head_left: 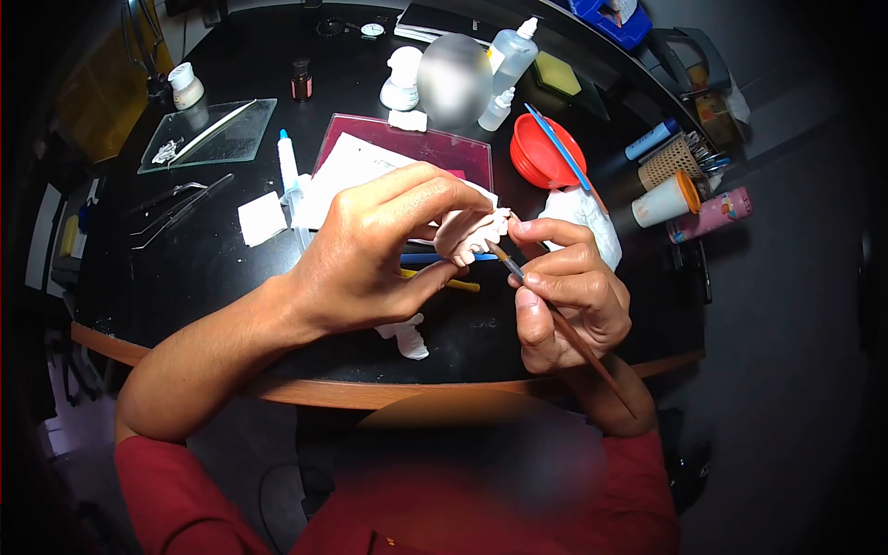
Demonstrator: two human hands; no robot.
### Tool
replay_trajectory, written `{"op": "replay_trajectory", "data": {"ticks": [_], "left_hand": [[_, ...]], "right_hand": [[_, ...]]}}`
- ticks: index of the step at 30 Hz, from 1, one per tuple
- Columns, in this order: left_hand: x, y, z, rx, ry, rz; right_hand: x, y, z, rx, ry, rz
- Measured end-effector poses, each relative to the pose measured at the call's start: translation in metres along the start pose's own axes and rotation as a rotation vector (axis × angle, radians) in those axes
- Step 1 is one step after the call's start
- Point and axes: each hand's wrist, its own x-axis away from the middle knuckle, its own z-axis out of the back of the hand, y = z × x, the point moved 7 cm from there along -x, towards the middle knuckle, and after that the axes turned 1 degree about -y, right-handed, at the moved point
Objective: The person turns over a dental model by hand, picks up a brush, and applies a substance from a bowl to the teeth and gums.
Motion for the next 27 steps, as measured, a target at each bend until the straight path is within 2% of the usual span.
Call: {"op": "replay_trajectory", "data": {"ticks": [13,19,23,27], "left_hand": [[0.0002,0.0002,0.0003,-0.007,-0.007,-0.020],[-0.0006,0.0014,0.0000,0.006,0.058,-0.044],[-0.0007,0.0021,0.0011,0.002,0.061,-0.049],[-0.0005,0.0008,0.0000,-0.005,0.008,-0.037]], "right_hand": [[0.0011,0.0005,-0.0016,0.007,-0.035,-0.012],[0.0032,0.0040,0.0001,-0.070,0.043,-0.010],[-0.0003,0.0008,-0.0011,-0.018,-0.011,-0.017],[0.0014,0.0020,-0.0007,-0.043,-0.006,-0.019]]}}
